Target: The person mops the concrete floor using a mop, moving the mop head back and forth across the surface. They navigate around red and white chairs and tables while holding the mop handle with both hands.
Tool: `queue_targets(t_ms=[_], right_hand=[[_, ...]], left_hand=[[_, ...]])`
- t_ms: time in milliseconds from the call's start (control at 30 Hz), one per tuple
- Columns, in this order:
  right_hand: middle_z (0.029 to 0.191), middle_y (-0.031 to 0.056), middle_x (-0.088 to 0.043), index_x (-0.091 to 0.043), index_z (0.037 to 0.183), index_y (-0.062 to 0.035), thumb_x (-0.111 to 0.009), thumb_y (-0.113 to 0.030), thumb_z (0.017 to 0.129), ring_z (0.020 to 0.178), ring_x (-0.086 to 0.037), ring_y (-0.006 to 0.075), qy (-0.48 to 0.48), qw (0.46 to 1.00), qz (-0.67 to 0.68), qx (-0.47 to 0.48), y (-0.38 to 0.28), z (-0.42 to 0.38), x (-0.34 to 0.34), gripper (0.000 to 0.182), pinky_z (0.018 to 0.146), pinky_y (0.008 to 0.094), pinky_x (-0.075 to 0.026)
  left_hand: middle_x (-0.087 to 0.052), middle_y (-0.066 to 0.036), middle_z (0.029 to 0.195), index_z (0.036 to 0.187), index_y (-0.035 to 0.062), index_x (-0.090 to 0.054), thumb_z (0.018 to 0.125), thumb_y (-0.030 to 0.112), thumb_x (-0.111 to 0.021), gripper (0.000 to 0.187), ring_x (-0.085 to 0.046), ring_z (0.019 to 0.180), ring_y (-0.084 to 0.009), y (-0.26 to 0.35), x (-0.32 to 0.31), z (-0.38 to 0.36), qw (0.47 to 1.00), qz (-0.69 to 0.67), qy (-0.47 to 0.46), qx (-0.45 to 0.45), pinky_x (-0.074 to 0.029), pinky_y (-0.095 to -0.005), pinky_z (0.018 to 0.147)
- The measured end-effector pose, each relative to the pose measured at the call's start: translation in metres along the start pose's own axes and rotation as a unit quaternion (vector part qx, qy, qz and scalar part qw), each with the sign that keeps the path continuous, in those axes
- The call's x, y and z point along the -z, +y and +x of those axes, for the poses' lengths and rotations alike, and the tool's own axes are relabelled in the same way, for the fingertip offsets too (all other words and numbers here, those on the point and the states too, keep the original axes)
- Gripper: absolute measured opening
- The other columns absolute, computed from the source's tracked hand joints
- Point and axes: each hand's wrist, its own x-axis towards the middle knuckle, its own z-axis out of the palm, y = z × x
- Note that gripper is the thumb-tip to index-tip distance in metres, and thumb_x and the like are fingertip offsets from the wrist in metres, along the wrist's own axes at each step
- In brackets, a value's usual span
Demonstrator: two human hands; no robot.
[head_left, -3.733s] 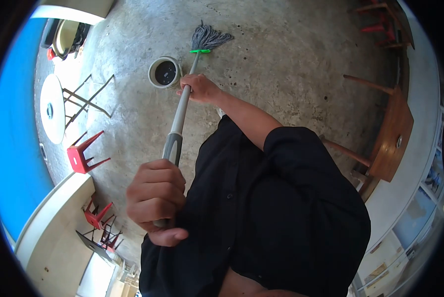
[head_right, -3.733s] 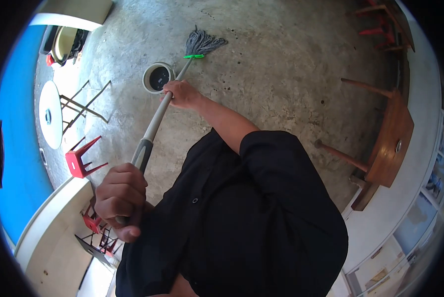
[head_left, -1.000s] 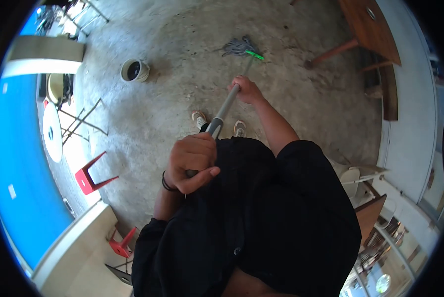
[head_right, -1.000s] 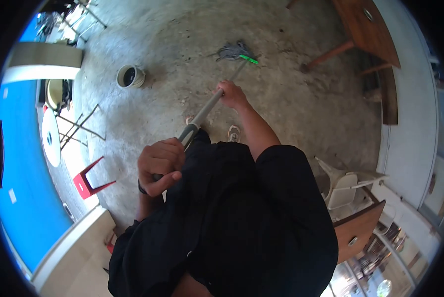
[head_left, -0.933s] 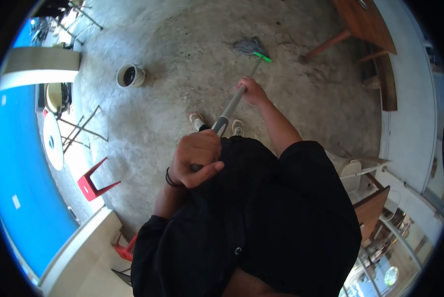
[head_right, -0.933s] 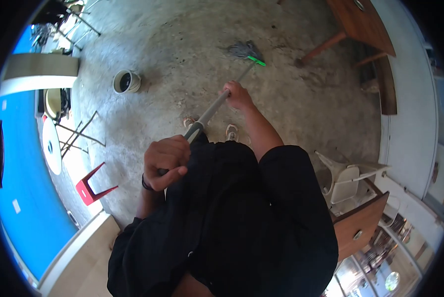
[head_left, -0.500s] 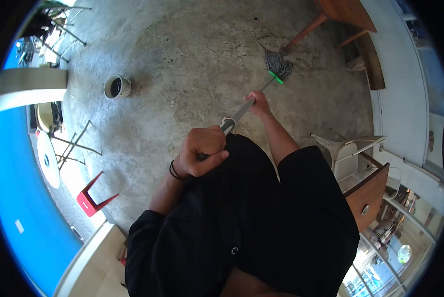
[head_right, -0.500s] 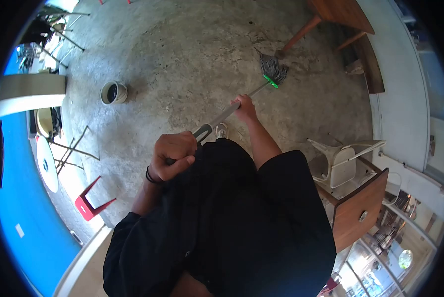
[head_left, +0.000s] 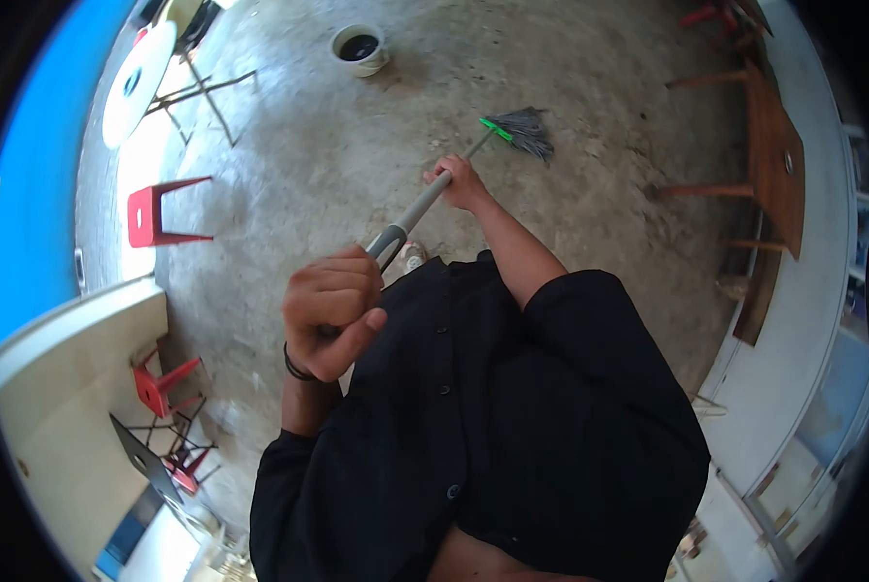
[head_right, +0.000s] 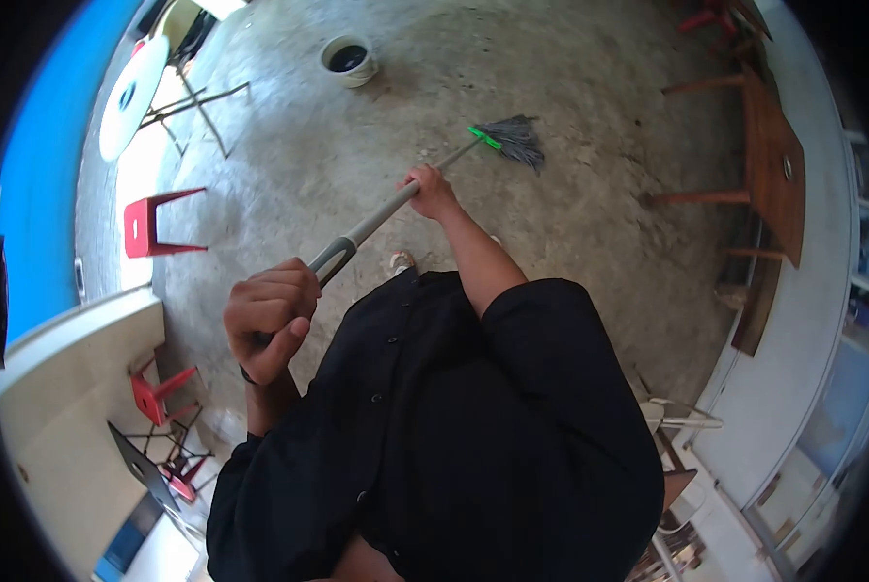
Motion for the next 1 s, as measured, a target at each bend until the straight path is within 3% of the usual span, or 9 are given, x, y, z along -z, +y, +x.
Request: queue_targets(t_ms=[167,333,500,667,900,1000], right_hand=[[0.094,0.0150,-0.067,-0.066,0.084,-0.0093,-0.077,-0.039,0.086,0.094,-0.066,0.0385,-0.098,0.991,0.013,0.087,-0.075,0.023,-0.093,0.031,0.079,0.0493,-0.055],[0.105,0.0137,-0.066,-0.065,0.086,-0.0090,-0.074,-0.048,0.088,0.100,-0.066,0.0374,-0.212,0.975,0.030,0.050,-0.142,0.012,-0.156,0.040,0.084,0.0490,-0.054],[0.103,0.0132,-0.066,-0.064,0.089,-0.0098,-0.073,-0.046,0.089,0.101,-0.066,0.0367,-0.265,0.957,0.029,0.111,-0.158,-0.019,-0.161,0.037,0.082,0.0497,-0.053],[0.093,0.0108,-0.065,-0.060,0.085,-0.0079,-0.074,-0.040,0.090,0.093,-0.065,0.0352,-0.175,0.980,0.009,0.091,-0.140,-0.061,-0.109,0.036,0.078,0.0476,-0.052],[0.088,0.0104,-0.064,-0.059,0.083,-0.0087,-0.075,-0.033,0.090,0.088,-0.065,0.0340,0.003,0.999,0.029,0.026,-0.049,-0.161,0.008,0.030,0.075,0.0450,-0.052],[0.098,0.0103,-0.068,-0.063,0.088,-0.0107,-0.073,-0.039,0.090,0.098,-0.066,0.0347,0.025,0.998,0.019,-0.049,-0.009,-0.224,0.056,0.030,0.078,0.0494,-0.053]], left_hand=[[-0.046,-0.007,0.055,0.056,0.0061,-0.036,0.068,0.003,-0.068,0.034,-0.048,0.048,-0.0265,0.049,0.032,-0.057,0.996,0.084,0.034,-0.019,-0.038,-0.0377,0.053],[-0.045,-0.005,0.056,0.057,0.0081,-0.038,0.070,0.006,-0.070,0.034,-0.049,0.048,-0.0244,0.080,0.045,-0.095,0.990,0.138,0.014,-0.039,-0.037,-0.0368,0.051],[-0.047,-0.004,0.054,0.057,0.0069,-0.041,0.071,0.007,-0.069,0.031,-0.050,0.044,-0.0228,0.093,0.032,-0.121,0.995,0.081,0.030,-0.049,-0.037,-0.0361,0.049],[-0.050,-0.005,0.053,0.058,0.0051,-0.046,0.073,0.006,-0.066,0.025,-0.050,0.042,-0.0226,0.096,0.008,-0.125,0.999,-0.002,0.024,-0.033,-0.039,-0.0361,0.050],[-0.052,-0.006,0.054,0.057,0.0060,-0.045,0.073,0.004,-0.065,0.026,-0.052,0.044,-0.0244,0.080,-0.107,-0.086,0.985,-0.080,-0.148,-0.027,-0.039,-0.0369,0.052],[-0.052,-0.006,0.054,0.057,0.0067,-0.045,0.072,0.001,-0.066,0.026,-0.052,0.045,-0.0251,0.075,-0.169,-0.083,0.968,-0.107,-0.225,-0.026,-0.039,-0.0374,0.053]])
